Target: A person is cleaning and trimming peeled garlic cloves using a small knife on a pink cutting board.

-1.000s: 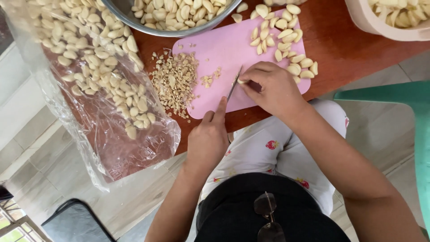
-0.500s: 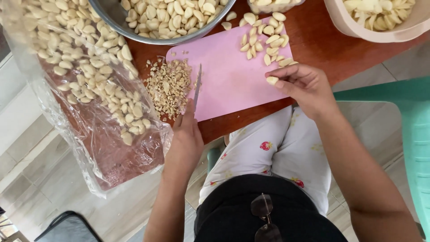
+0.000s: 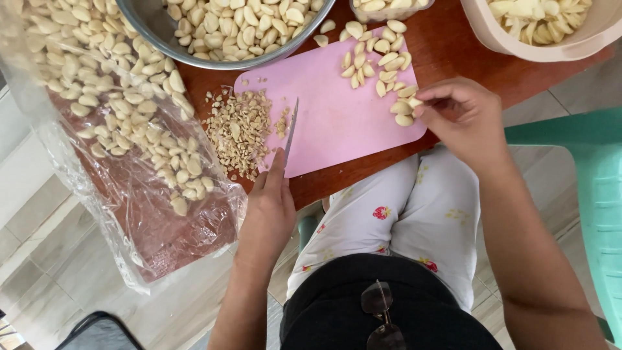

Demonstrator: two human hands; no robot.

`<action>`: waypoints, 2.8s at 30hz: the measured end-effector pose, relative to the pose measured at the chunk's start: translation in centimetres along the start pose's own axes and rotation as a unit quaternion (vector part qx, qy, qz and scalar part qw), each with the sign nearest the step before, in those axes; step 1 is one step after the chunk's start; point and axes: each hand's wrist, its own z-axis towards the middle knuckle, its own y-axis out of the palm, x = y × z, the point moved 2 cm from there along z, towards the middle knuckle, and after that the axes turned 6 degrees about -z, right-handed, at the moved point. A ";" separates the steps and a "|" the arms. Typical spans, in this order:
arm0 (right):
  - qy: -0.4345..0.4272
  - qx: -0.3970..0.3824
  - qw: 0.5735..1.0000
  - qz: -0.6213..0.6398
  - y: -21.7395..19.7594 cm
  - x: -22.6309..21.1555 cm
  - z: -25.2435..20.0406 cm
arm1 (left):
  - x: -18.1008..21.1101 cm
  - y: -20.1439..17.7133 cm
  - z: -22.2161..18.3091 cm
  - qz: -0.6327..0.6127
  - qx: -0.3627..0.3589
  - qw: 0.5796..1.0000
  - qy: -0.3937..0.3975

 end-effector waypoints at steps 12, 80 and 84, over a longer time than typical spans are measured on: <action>-0.127 -0.010 0.949 -0.289 0.9 -3.2 3.9 | 0.8 -0.8 0.2 -0.079 -0.028 0.996 -0.034; -0.104 -0.161 0.965 -0.182 11.1 -4.0 3.0 | 0.4 2.0 0.1 0.069 -0.039 0.997 0.022; -0.111 -0.149 0.967 -0.175 11.0 -3.2 2.9 | 0.7 1.8 0.5 0.054 -0.060 0.996 0.024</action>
